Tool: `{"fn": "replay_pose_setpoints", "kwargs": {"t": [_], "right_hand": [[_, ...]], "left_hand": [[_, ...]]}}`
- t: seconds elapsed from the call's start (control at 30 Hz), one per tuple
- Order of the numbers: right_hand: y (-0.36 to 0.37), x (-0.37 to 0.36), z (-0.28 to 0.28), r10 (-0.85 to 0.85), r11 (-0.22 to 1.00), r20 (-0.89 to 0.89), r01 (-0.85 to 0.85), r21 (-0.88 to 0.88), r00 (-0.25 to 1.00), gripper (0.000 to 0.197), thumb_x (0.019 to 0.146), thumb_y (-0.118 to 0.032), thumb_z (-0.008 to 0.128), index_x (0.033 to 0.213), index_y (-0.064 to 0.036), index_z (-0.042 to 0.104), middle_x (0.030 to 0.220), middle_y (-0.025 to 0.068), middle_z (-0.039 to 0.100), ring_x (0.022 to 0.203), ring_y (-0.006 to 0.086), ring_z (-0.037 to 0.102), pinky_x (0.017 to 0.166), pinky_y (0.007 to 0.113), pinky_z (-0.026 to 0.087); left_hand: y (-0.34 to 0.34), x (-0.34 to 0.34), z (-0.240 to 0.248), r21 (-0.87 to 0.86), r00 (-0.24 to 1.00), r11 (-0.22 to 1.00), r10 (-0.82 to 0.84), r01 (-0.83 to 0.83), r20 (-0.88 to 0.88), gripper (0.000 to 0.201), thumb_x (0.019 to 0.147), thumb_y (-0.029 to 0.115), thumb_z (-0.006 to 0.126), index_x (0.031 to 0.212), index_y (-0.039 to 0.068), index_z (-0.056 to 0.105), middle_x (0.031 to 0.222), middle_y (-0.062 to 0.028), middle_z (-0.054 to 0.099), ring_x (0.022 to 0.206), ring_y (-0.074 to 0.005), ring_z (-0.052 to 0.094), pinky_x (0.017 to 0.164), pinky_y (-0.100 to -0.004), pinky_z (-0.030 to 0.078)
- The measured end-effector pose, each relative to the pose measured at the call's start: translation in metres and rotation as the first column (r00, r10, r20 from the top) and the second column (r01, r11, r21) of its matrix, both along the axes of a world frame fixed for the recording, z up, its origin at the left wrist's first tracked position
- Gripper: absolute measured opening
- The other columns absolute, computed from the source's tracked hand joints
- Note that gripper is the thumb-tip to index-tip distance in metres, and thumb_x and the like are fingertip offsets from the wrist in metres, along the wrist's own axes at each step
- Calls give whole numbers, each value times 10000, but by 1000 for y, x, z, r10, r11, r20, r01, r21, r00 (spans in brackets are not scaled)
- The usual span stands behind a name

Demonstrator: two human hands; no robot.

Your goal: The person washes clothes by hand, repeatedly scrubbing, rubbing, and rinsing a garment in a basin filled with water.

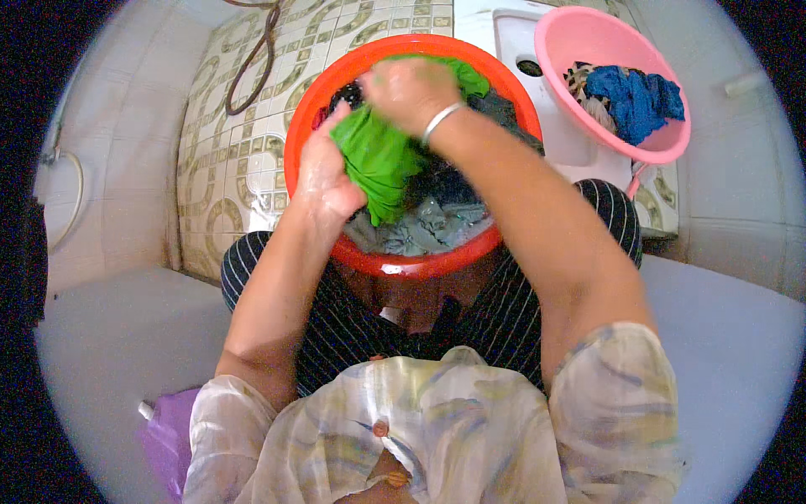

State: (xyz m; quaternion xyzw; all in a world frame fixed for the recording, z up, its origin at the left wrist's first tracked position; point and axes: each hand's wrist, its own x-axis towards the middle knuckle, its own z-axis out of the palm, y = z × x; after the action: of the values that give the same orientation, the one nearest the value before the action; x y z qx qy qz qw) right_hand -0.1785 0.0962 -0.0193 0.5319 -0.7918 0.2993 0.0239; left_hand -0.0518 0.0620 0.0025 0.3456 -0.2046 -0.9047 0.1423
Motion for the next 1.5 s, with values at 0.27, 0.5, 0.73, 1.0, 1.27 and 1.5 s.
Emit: {"fn": "replay_pose_setpoints", "kwargs": {"t": [0.27,0.5,0.73,1.0,1.27,1.5], "right_hand": [[-21,-16,53,95,910,140,-29,-414,986,309,770,-333,504,735,-40,595,610,139,572,573,311,564,557,393,463],[-26,-22,17,246,874,12,-217,-435,969,273,695,-328,604,700,-56,629,679,160,601,659,299,587,636,377,470],[7,4,-42,344,895,229,-392,212,911,164,681,-167,630,770,-31,607,684,101,599,652,188,568,619,292,447],[2,-36,5,414,908,907,-36,-417,-77,101,837,-119,464,869,-29,494,788,28,540,684,108,512,629,226,417],[2,-25,15,558,810,449,-576,-111,698,290,748,-267,602,885,-18,543,845,96,575,792,191,546,749,300,428],[-2,-27,6,470,866,834,-335,-371,290,290,727,-280,629,863,-28,582,827,63,609,781,129,563,729,299,440]], "left_hand": [[-21,33,11,-41,996,995,-90,91,14,350,812,298,528,1009,8,513,1030,-149,554,955,-261,540,848,-395,424],[-36,46,-1,-80,999,996,35,-32,40,377,879,267,369,1141,11,457,1150,-168,491,1045,-317,480,918,-457,351],[-51,52,-5,-32,989,989,140,-141,-46,423,877,307,359,1131,-19,453,1164,-182,480,1060,-330,466,937,-460,327],[-56,58,-7,-75,993,990,117,-116,10,335,850,230,467,1094,2,491,1112,-161,519,998,-310,511,878,-475,385],[-50,52,2,-106,989,983,150,-149,-5,400,858,286,432,1119,-15,470,1142,-174,500,1045,-304,487,929,-446,342],[-32,28,-7,-90,995,991,100,-102,-20,368,890,294,385,1119,17,464,1094,-142,524,995,-287,510,866,-439,400]]}}
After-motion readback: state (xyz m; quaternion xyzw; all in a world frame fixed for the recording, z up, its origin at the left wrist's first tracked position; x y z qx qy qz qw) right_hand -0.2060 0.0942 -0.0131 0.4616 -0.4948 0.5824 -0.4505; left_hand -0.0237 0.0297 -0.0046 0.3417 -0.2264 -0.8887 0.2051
